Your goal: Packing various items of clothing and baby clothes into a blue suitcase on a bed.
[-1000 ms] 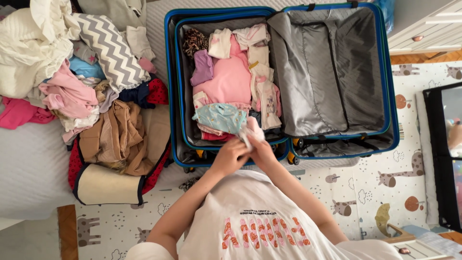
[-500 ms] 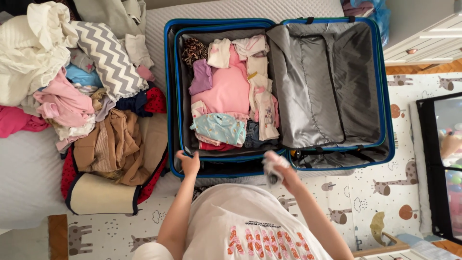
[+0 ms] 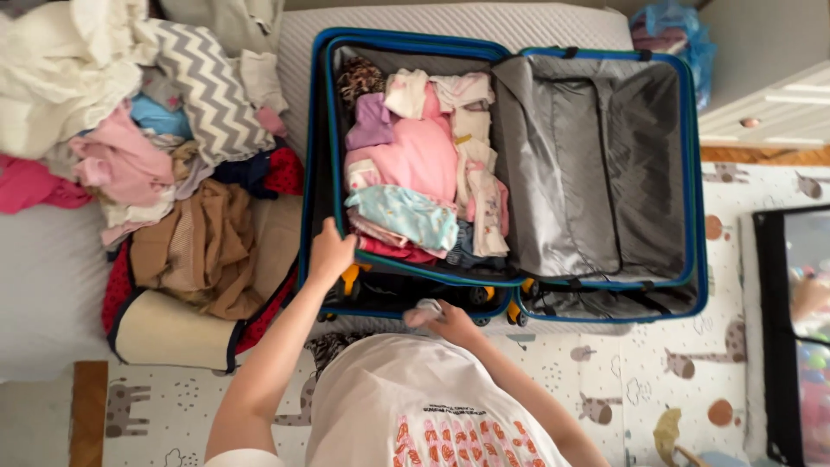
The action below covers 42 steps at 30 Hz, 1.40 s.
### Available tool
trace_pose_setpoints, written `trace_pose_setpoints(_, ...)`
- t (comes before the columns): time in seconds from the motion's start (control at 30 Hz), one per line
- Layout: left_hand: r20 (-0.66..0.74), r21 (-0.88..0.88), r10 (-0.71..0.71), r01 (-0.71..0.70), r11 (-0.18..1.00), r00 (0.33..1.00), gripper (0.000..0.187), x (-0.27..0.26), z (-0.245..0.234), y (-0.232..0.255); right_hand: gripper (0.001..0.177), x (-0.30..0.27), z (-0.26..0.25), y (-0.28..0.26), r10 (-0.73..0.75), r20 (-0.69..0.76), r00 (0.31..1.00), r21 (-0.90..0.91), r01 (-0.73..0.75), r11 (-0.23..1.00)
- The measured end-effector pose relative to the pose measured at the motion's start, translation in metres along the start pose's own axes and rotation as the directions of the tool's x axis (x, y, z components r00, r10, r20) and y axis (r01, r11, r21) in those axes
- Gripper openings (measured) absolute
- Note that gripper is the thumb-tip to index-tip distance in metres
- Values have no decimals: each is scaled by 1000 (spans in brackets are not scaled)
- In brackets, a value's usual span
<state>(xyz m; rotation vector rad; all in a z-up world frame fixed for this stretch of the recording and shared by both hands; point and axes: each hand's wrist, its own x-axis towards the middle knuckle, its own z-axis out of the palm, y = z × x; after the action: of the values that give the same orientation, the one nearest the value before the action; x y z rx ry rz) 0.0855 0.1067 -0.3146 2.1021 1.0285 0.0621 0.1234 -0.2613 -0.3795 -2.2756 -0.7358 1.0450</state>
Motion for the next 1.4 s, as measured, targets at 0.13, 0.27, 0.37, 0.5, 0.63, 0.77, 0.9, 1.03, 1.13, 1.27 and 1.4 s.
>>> trace_pose_setpoints(0.13, -7, -34, 7, -8, 999, 1000, 48, -30, -56, 98, 49, 79, 71, 60, 2, 187, 982, 548, -106, 830)
trace_pose_setpoints(0.27, 51, 14, 40, -40, 999, 998, 51, -56, -101, 162, 53, 131, 102, 94, 25, 190, 982, 192, -62, 979)
trace_pose_setpoints(0.37, 111, 37, 28, -33, 999, 993, 56, -64, -103, 160, 58, 150, 116, 139, -266, -23, 964, -634, 192, 749)
trace_pose_setpoints(0.5, 21, 21, 95, -95, 995, 995, 58, -55, -68, 96, 14, 122, 108, 168, -277, 92, 956, -548, 281, 788)
trace_pose_setpoints(0.63, 183, -218, -180, 219, 951, 966, 46, -30, -12, -10, 29, 8, 7, 38, 68, 34, 997, 367, -76, 927)
trace_pose_setpoints(0.77, 204, -178, -358, 394, 902, 911, 40, -3, 51, -94, 31, -29, -31, -12, 75, -106, 992, 46, -70, 996)
trace_pose_setpoints(0.9, 154, -136, -439, 460, 878, 885, 46, 6, 72, -104, 34, -38, -54, -40, 115, -104, 988, -253, -138, 958)
trace_pose_setpoints(1.03, 106, -50, -409, 415, 908, 906, 41, 2, 93, -121, 35, -25, -64, -77, 4, -84, 996, -249, -25, 968)
trace_pose_setpoints(1.13, -2, -22, -363, 362, 932, 932, 57, -22, 95, -123, 34, -18, -79, -124, -208, -126, 970, -88, 197, 976)
trace_pose_setpoints(1.27, -91, -250, -184, 156, 956, 979, 52, -67, 66, -124, 31, 11, -88, -159, -340, -118, 933, 16, 345, 939)
trace_pose_setpoints(1.4, 4, -32, -95, 96, 995, 995, 44, -128, -14, -103, 26, 42, -87, -185, -416, 83, 906, -36, 420, 907)
